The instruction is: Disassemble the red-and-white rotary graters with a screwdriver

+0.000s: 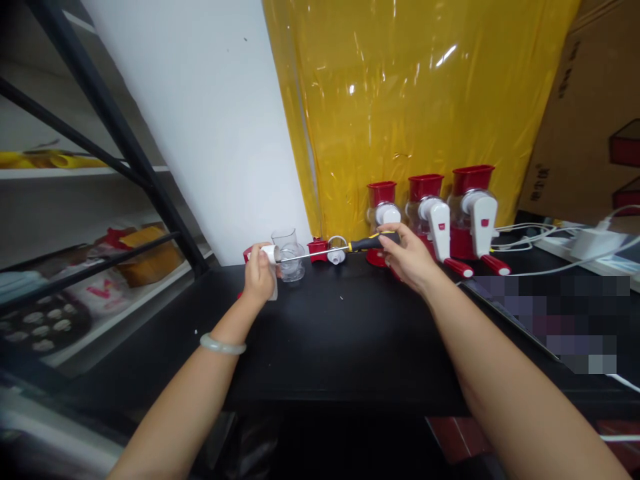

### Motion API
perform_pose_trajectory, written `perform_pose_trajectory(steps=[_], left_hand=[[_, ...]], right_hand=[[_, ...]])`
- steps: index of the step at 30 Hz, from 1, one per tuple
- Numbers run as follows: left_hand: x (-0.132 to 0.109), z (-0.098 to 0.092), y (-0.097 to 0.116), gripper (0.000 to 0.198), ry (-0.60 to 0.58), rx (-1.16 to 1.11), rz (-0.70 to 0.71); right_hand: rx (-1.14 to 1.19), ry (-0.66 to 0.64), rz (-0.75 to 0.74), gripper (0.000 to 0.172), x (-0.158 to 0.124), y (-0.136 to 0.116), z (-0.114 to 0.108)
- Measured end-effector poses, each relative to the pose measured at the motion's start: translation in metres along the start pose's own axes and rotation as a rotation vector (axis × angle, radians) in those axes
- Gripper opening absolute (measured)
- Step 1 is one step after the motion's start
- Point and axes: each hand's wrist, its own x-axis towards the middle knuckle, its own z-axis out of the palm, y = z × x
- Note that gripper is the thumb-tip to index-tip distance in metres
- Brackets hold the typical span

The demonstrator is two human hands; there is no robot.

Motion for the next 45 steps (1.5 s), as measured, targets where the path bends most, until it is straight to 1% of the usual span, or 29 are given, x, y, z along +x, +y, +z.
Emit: perform_pose_trajectory(steps=[2,5,7,8,10,12,14,15,17,20,22,24,26,29,31,32,33,35,37,39,40,42,43,45], left_hand=[[0.001,0.005,0.004,0.05,-0.008,-0.07,-0.123],[0.002,0.012,0.008,0.058,-0.005,-0.175,-0.32],[0.001,0.014,0.009,0.057,-0.017,-0.166,-0.363],[0.001,0.014,0.008,0.056,-0.024,-0.133,-0.343],[-0.001,0.011,0.005,0.051,-0.019,-0.049,-0.242],[-0.003,0.007,0.001,0.047,0.021,0.016,-0.114],[-0.005,0.003,-0.003,0.048,0.092,0.044,-0.007],[-0.006,0.001,-0.004,0.049,0.126,0.046,0.039],[-0.006,-0.002,-0.005,0.049,0.171,0.036,0.105],[-0.005,-0.003,-0.005,0.046,0.157,0.018,0.113],[-0.003,-0.002,-0.005,0.045,0.106,0.019,0.059],[-0.001,0.001,-0.004,0.045,0.054,0.01,-0.034],[0.002,0.006,-0.002,0.048,0.019,-0.034,-0.182],[0.003,0.014,0.001,0.054,-0.055,-0.133,-0.457],[0.003,0.018,0.002,0.056,-0.113,-0.166,-0.562],[0.002,0.019,0.002,0.056,-0.129,-0.166,-0.571],[0.001,0.019,0.001,0.056,-0.129,-0.155,-0.549],[-0.002,0.017,-0.001,0.054,-0.091,-0.112,-0.43],[-0.004,0.013,-0.004,0.052,-0.013,-0.068,-0.253],[-0.005,0.006,-0.007,0.05,0.07,-0.027,-0.075],[-0.005,0.002,-0.008,0.05,0.103,-0.011,-0.003],[-0.005,-0.003,-0.009,0.051,0.141,0.011,0.09],[-0.004,-0.004,-0.01,0.05,0.144,0.013,0.108],[-0.003,-0.004,-0.009,0.048,0.128,-0.002,0.096]], right_hand=[[0.088,-0.047,0.021,0.047,-0.002,-0.004,0.001],[0.147,-0.117,0.067,0.047,-0.004,-0.009,0.002],[0.147,-0.122,0.048,0.046,-0.004,-0.009,0.002],[0.128,-0.107,0.027,0.044,-0.003,-0.008,0.002],[0.041,-0.052,0.006,0.041,0.0,-0.005,0.001],[-0.102,-0.011,0.048,0.047,0.002,-0.002,-0.001],[-0.261,-0.009,0.104,0.057,0.002,-0.001,-0.001],[-0.317,-0.019,0.114,0.059,0.001,-0.001,-0.001],[-0.346,-0.038,0.095,0.059,-0.001,-0.001,0.0],[-0.243,-0.037,0.053,0.053,-0.002,0.0,0.001],[-0.152,-0.029,0.038,0.048,-0.003,0.001,0.0],[-0.056,-0.033,0.022,0.046,-0.003,0.0,-0.001],[0.019,-0.058,0.019,0.047,-0.003,-0.002,-0.001],[0.079,-0.09,0.032,0.051,-0.003,-0.005,0.0],[0.096,-0.077,0.017,0.051,-0.002,-0.005,0.0],[0.082,-0.057,0.004,0.049,-0.002,-0.004,0.0],[0.043,-0.028,-0.007,0.046,-0.001,-0.003,-0.001],[-0.11,0.042,-0.009,0.044,0.001,0.0,-0.002],[-0.314,0.071,0.009,0.054,0.001,0.002,-0.004],[-0.448,0.043,0.031,0.061,0.0,0.003,-0.003],[-0.461,0.023,0.036,0.062,-0.001,0.004,-0.002],[-0.387,-0.005,0.031,0.058,-0.001,0.004,0.0],[-0.318,-0.007,0.024,0.054,-0.001,0.004,0.001],[-0.165,-0.001,0.004,0.046,-0.001,0.003,0.003]])
